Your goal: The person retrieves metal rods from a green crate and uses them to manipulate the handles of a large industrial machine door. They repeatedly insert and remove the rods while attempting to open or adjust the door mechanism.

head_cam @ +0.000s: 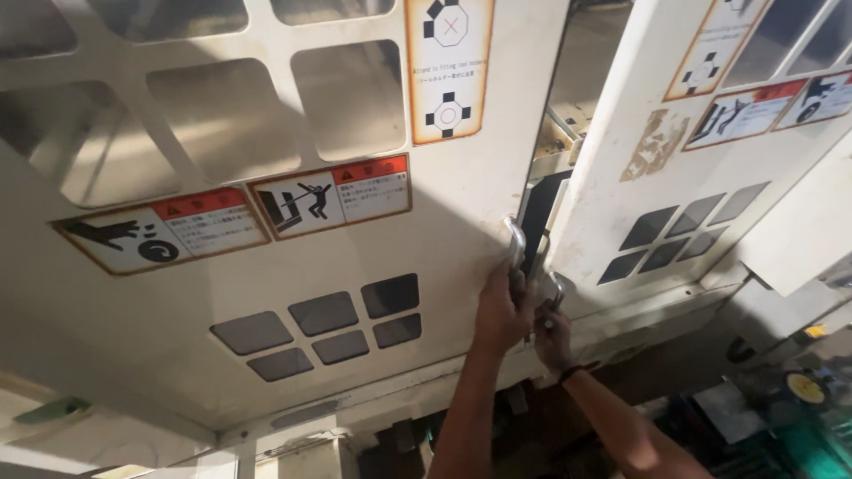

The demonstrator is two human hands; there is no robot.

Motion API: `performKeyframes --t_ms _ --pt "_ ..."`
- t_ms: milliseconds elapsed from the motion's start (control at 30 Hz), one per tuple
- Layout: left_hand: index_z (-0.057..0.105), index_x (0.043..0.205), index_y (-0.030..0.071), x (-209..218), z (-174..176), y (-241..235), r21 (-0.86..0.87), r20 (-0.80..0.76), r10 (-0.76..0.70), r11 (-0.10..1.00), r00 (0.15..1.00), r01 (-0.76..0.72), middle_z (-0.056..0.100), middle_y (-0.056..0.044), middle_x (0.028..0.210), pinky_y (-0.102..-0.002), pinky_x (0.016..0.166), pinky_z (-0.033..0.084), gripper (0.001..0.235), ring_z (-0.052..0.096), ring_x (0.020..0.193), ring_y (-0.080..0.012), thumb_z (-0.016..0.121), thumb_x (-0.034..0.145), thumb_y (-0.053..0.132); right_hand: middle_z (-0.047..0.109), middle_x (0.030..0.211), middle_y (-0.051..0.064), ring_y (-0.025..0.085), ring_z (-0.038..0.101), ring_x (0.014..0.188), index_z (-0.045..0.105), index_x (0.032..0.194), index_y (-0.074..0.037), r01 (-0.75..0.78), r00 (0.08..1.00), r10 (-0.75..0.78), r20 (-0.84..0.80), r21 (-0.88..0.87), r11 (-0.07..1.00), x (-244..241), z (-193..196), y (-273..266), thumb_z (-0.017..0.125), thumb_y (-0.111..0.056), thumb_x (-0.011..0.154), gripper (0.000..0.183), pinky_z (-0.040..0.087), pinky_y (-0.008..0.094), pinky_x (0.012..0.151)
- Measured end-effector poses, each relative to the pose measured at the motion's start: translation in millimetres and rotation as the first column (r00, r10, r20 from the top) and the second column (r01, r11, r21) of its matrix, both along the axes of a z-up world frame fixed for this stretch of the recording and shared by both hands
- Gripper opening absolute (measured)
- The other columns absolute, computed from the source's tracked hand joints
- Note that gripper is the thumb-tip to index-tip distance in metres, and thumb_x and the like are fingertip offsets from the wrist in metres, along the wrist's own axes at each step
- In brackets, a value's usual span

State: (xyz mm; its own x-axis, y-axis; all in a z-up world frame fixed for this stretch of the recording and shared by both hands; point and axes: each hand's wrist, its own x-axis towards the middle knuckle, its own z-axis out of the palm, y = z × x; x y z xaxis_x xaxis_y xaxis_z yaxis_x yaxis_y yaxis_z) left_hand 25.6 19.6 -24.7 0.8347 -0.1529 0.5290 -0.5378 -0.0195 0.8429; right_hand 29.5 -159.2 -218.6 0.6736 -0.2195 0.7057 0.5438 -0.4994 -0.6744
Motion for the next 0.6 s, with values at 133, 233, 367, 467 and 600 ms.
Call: performKeyframes --t_ms 133,233,367,467,600 --pt "0.055 0.134 -0.003 0.8 -3.6 -1.2 -0.013 0.068 0.042 0.999 0.997 -0.041 0.063 -0.010 0.090 -0.035 0.069 0.055 0.048 0.064 0.075 -0.0218 0.073 0.094 0.017 0.051 0.085 0.006 0.016 0.057 0.068 0.057 0.083 0.001 -0.124 0.985 0.144 -0.090 0.203 0.971 -2.2 1.3 2.0 0.051 0.005 0.096 0.014 0.049 0.029 0.054" --pt "0.054 0.134 -0.004 0.4 -4.3 -0.9 -0.028 0.047 0.015 1.000 0.999 -0.014 0.063 -0.011 0.090 -0.035 0.070 0.055 0.050 0.064 0.075 -0.0227 0.073 0.094 0.017 0.053 0.085 0.007 0.017 0.058 0.070 0.056 0.083 0.002 -0.076 0.996 0.080 -0.030 0.122 0.990 -2.4 5.0 5.5 0.053 0.007 0.094 0.013 0.050 0.030 0.055" --pt "0.055 0.134 -0.004 -1.2 0.3 2.2 -0.006 0.081 0.021 1.000 0.996 -0.021 0.064 -0.012 0.094 -0.036 0.074 0.055 0.049 0.064 0.080 -0.0238 0.072 0.093 0.015 0.055 0.085 0.007 0.016 0.060 0.065 0.060 0.083 0.002 -0.105 0.993 0.109 -0.032 0.112 0.988 -5.9 9.2 6.6 0.052 0.005 0.095 0.015 0.050 0.029 0.050" --pt "0.055 0.135 -0.002 -2.5 5.2 4.9 -0.002 0.058 0.002 1.000 0.998 -0.002 0.064 -0.013 0.096 -0.037 0.076 0.056 0.048 0.065 0.082 -0.0247 0.072 0.093 0.015 0.055 0.086 0.007 0.016 0.061 0.064 0.061 0.083 0.002 -0.105 0.992 0.115 -0.061 0.143 0.984 -3.6 6.2 5.8 0.054 0.004 0.096 0.014 0.050 0.029 0.049" --pt "0.054 0.137 -0.001 -1.9 5.4 4.8 0.009 0.039 -0.018 1.000 0.999 0.018 0.064 -0.013 0.101 -0.038 0.077 0.057 0.052 0.066 0.085 -0.0251 0.073 0.092 0.015 0.059 0.082 0.006 0.013 0.061 0.063 0.062 0.090 0.002 0.060 0.994 -0.052 -0.100 0.083 0.995 5.3 -7.9 2.8 0.056 0.002 0.096 0.008 0.051 0.029 0.049"
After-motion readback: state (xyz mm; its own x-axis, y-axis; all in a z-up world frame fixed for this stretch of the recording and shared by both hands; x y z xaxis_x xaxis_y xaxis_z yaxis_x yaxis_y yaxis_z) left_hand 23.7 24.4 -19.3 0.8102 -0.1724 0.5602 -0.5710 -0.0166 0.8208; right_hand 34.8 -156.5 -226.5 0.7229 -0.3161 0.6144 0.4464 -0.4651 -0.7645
